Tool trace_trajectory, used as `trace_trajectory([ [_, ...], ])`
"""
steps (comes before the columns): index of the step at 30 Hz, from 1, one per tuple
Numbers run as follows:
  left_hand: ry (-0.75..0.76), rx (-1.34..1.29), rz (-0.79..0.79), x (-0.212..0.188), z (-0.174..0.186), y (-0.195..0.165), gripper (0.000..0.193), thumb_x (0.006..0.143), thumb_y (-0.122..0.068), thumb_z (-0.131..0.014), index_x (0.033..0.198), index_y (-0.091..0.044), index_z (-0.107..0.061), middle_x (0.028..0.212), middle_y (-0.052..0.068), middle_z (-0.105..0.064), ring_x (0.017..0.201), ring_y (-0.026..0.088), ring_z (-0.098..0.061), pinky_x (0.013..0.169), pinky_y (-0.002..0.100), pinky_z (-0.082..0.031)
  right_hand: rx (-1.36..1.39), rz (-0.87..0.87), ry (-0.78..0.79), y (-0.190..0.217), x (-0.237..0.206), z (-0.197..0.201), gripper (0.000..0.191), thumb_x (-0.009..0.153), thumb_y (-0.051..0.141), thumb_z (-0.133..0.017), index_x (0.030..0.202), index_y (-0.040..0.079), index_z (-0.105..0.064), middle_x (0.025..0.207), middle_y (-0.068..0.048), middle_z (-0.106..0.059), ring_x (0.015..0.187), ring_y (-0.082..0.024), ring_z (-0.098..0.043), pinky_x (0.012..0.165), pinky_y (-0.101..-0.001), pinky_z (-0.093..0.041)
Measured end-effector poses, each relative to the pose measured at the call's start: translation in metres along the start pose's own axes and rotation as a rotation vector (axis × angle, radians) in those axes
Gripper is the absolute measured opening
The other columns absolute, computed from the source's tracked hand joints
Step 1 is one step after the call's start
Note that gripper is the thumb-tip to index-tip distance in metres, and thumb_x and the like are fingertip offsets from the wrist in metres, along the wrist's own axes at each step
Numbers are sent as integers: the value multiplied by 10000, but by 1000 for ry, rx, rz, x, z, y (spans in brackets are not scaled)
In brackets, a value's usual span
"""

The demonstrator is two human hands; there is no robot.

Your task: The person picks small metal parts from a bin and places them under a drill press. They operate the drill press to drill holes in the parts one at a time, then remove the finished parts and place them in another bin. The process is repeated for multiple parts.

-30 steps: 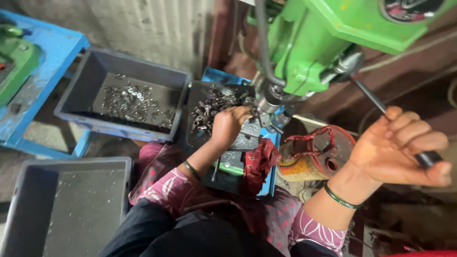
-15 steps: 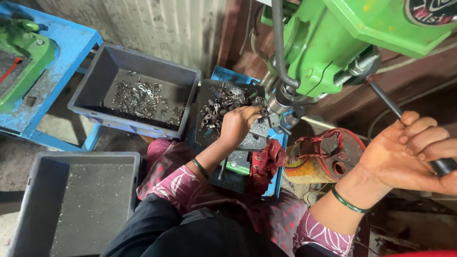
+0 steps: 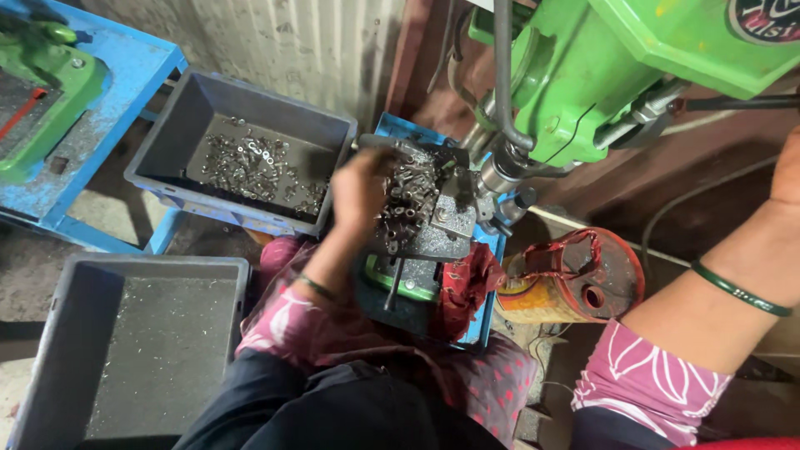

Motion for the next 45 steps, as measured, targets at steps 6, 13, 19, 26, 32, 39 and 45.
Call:
trace_trajectory([
  [6, 86, 436, -171, -14, 36, 37, 440, 815, -330, -821, 1189, -130, -705, 1347, 161, -624, 1163, 402, -586, 966, 526, -456, 23, -13, -27, -7, -2, 8, 511, 1004, 558, -435, 760, 123, -322, 663, -30, -328, 620, -152, -307, 676, -287, -320],
  [13, 232, 497, -138, -35, 12, 38, 389, 741, -350, -828, 1089, -196, -752, 1180, 54, -688, 1111, 325, -622, 934, 527, -443, 20, -38, -42, -6, -4, 5, 515, 1002, 566, -431, 762, 122, -325, 661, -32, -328, 621, -156, -313, 684, -293, -330],
  [19, 225, 370, -116, -30, 13, 38, 530, 593, -248, -877, 1091, -140, -730, 1110, 97, -682, 1097, 367, -615, 908, 516, -444, 27, -46, -30, -7, -5, 7, 519, 1002, 572, -427, 764, 121, -327, 658, -33, -328, 621, -159, -319, 691, -299, -339],
  [26, 312, 281, -3, -31, 16, 27, 415, 694, -235, -881, 1036, -83, -704, 1027, 114, -700, 1040, 354, -657, 897, 472, -502, 33, -52, -33, -1, -5, 10, 524, 1000, 580, -423, 767, 120, -330, 656, -35, -328, 622, -163, -325, 699, -305, -349],
  [32, 216, 73, 33, -27, 17, -2, 288, 726, -146, -866, 980, -73, -752, 974, 125, -689, 883, 329, -699, 780, 401, -564, 17, -58, -42, 11, -12, 9, 529, 1000, 587, -420, 769, 119, -332, 654, -37, -328, 623, -166, -331, 706, -310, -357],
  [39, 178, -175, -19, -20, -45, -50, 363, 666, -122, -902, 985, -54, -743, 938, 117, -702, 846, 302, -702, 760, 379, -553, 3, -52, -55, 24, -21, 1, 534, 998, 594, -416, 772, 118, -335, 651, -39, -327, 624, -169, -338, 714, -316, -368],
  [45, 149, -184, -66, -31, -71, -49, 348, 707, -197, -909, 965, -60, -719, 943, 115, -733, 902, 322, -705, 806, 397, -553, -3, -44, -64, 30, -24, -1, 539, 998, 601, -412, 774, 117, -337, 649, -40, -327, 625, -172, -343, 722, -321, -376],
])
Point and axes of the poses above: each hand's wrist, its own x-axis towards the middle knuckle, its own z-axis out of the back of the hand, y = z × x, the point moved 1 cm from there along x, towards the middle knuckle
